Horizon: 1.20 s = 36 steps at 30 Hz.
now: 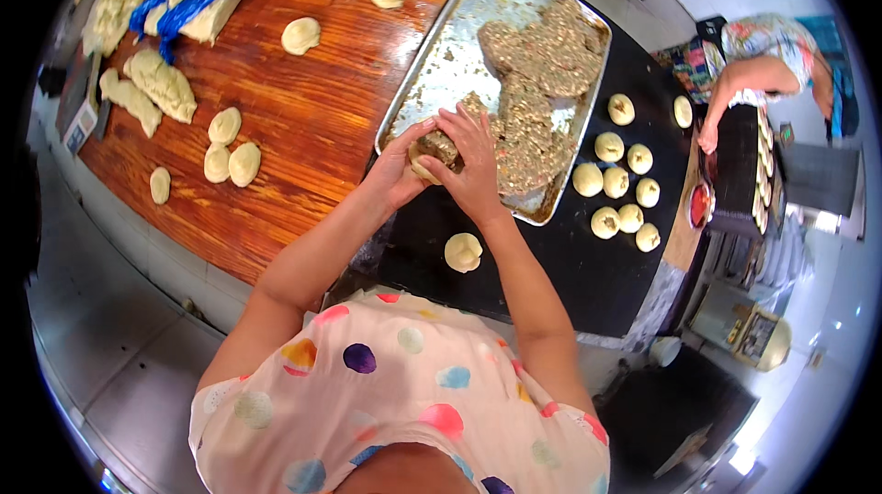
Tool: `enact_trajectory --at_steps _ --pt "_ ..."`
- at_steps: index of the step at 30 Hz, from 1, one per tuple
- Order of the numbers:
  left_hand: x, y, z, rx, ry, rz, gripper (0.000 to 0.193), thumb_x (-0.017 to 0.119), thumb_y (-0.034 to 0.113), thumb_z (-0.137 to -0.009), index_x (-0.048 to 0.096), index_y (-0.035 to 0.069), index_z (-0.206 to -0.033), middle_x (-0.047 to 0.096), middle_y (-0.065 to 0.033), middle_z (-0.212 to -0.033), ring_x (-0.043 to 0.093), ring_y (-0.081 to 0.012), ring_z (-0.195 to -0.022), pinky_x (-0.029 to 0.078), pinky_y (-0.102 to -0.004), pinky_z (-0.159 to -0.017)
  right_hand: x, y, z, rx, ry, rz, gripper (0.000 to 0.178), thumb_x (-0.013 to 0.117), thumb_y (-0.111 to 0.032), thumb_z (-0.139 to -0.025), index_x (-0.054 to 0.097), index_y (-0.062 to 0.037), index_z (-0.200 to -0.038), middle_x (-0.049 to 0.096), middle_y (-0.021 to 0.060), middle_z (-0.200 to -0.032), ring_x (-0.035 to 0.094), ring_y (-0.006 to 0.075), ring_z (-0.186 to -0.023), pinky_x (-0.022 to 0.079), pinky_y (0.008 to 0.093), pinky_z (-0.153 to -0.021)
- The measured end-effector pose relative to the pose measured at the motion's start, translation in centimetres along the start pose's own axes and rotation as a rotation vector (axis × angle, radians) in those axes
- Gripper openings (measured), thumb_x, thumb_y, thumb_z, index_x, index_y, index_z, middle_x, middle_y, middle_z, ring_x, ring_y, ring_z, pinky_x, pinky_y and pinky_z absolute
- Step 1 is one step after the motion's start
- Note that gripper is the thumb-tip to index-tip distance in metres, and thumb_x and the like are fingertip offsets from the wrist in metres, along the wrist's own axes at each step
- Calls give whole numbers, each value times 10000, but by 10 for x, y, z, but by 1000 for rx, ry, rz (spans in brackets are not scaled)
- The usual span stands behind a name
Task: The person flattens small dough balls, scoops a crumbly filling from a metal tray, places it into the dough, and seals each piece into a round bun. The finished buns are placed on a black mat on the table. Other people at the table perform similar actions.
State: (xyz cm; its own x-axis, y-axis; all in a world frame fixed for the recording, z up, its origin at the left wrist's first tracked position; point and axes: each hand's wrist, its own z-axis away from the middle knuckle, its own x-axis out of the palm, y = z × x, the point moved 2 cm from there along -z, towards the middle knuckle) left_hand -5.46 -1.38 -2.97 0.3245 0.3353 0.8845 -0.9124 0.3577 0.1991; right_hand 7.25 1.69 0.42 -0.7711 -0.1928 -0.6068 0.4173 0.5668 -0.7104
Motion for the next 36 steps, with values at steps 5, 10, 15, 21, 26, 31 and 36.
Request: enact_trajectory --at_steps 5,10,15,21,26,31,36 --pt "38 -29 -7 -58 -30 66 466 646 234 -892 505 28 -1286 593 -117 -1229 569 -272 -1159 432 -451 -1051 -25 9 39 388 571 -687 597 414 -436 -1001 404 -9 -1418 396 131 -1474 348 257 -1382 223 401 -1159" --pt "51 -72 -13 -49 -53 14 402 669 165 -867 534 38 -1225 597 -102 -1201 568 -239 -1151 458 -431 -1023 -31 3 55 670 767 -1314 566 341 -481 -1024 520 -13 -1289 574 103 -1270 544 225 -1184 414 363 -1027" --pt "69 -100 -9 46 -45 -202 400 667 158 -866 507 89 -1226 567 -54 -1159 554 -203 -1117 460 -396 -1000 -50 19 68 661 852 -1003 328 558 -260 -963 610 4 -1149 593 46 -1049 535 147 -984 402 292 -917" --pt "78 -114 -21 36 -31 -296 324 635 153 -889 503 96 -1180 554 -45 -1139 555 -196 -1097 483 -419 -963 -67 24 69 668 843 -905 295 581 -187 -948 631 21 -1152 626 56 -1073 530 137 -1029 402 286 -918" --pt "89 -102 -24 -184 9 -180 296 609 267 -938 559 103 -1180 586 -79 -1204 587 -234 -1111 494 -463 -959 -82 38 68 708 724 -1225 485 475 -377 -1013 565 11 -1290 569 88 -1282 506 181 -1199 360 302 -1047" --pt "72 -105 -44 1 135 -365 314 595 304 -954 585 101 -1192 620 -66 -1128 605 -219 -1054 504 -434 -927 -61 65 60 670 541 -613 340 573 -246 -973 648 7 -1188 657 108 -1169 572 158 -1069 421 301 -966" --pt "65 -102 -50 -82 116 -435 351 563 391 -967 593 119 -1186 619 -46 -1111 607 -202 -1029 514 -401 -878 -72 63 66 614 526 -992 459 446 -362 -1017 604 -1 -1254 660 104 -1150 589 208 -1097 429 334 -983"
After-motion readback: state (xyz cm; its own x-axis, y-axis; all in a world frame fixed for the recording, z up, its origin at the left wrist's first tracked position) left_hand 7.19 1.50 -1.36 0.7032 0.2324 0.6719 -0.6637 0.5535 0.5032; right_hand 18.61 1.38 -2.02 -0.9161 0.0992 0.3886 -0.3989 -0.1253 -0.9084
